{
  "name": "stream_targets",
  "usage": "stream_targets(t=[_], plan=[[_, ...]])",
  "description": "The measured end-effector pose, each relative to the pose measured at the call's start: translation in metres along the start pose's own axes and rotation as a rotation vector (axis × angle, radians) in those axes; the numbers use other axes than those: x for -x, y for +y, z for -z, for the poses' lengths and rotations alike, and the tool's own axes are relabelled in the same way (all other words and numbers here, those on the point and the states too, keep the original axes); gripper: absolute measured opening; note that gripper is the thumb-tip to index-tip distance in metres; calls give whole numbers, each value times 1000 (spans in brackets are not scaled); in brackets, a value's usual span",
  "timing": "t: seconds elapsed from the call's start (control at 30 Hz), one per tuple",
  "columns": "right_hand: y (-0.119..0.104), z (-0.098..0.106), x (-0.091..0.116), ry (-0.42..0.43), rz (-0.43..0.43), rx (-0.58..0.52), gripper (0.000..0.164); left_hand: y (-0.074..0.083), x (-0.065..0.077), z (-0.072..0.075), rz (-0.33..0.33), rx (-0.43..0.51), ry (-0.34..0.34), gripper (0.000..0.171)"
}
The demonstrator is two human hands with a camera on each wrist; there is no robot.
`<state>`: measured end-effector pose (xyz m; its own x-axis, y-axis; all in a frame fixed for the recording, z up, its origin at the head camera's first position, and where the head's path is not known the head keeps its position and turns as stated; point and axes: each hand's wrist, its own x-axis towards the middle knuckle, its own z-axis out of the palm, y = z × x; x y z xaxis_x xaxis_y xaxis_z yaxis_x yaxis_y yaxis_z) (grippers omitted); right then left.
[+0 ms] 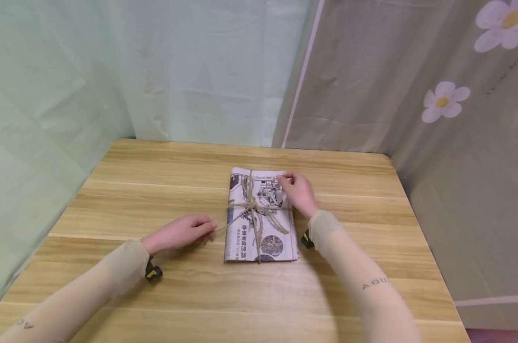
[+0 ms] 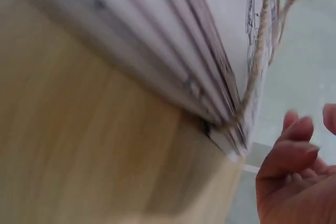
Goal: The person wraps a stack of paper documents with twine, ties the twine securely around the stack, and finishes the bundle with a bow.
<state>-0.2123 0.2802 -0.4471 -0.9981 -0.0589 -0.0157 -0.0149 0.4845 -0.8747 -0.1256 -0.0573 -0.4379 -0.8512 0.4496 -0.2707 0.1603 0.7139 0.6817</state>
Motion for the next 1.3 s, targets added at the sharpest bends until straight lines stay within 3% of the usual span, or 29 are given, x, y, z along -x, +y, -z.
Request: stream_targets(t=[0.1, 0.23, 0.33, 0.47, 0.6, 0.77, 0.9, 1.03, 1.3], plan=[[-4, 6, 12, -36, 83, 145, 33, 6, -2, 4, -4, -43, 81, 41], [-10, 5, 31, -202, 178, 396, 26, 20, -9, 6, -95, -174, 173, 72], [-11, -2, 43, -306, 236, 531, 23, 31, -17, -1, -174, -325, 152, 83], [-9, -10, 51, -313, 314, 612, 20, 39, -27, -17, -227, -443, 76, 89], [-6, -8, 53, -310, 333, 615, 13, 38, -32, -22, -217, -459, 20, 94], [-4, 3, 59, -355, 357, 640, 7, 32, -35, -16, -198, -478, -25, 95], [-3, 12, 62, -456, 356, 695, 13, 28, -36, -8, -202, -459, -51, 94], [-4, 18, 64, -586, 303, 720, 20, 26, -38, -2, -213, -392, -72, 94], [-10, 24, 66, -762, 221, 697, 19, 23, -39, 1, -226, -320, -49, 87]])
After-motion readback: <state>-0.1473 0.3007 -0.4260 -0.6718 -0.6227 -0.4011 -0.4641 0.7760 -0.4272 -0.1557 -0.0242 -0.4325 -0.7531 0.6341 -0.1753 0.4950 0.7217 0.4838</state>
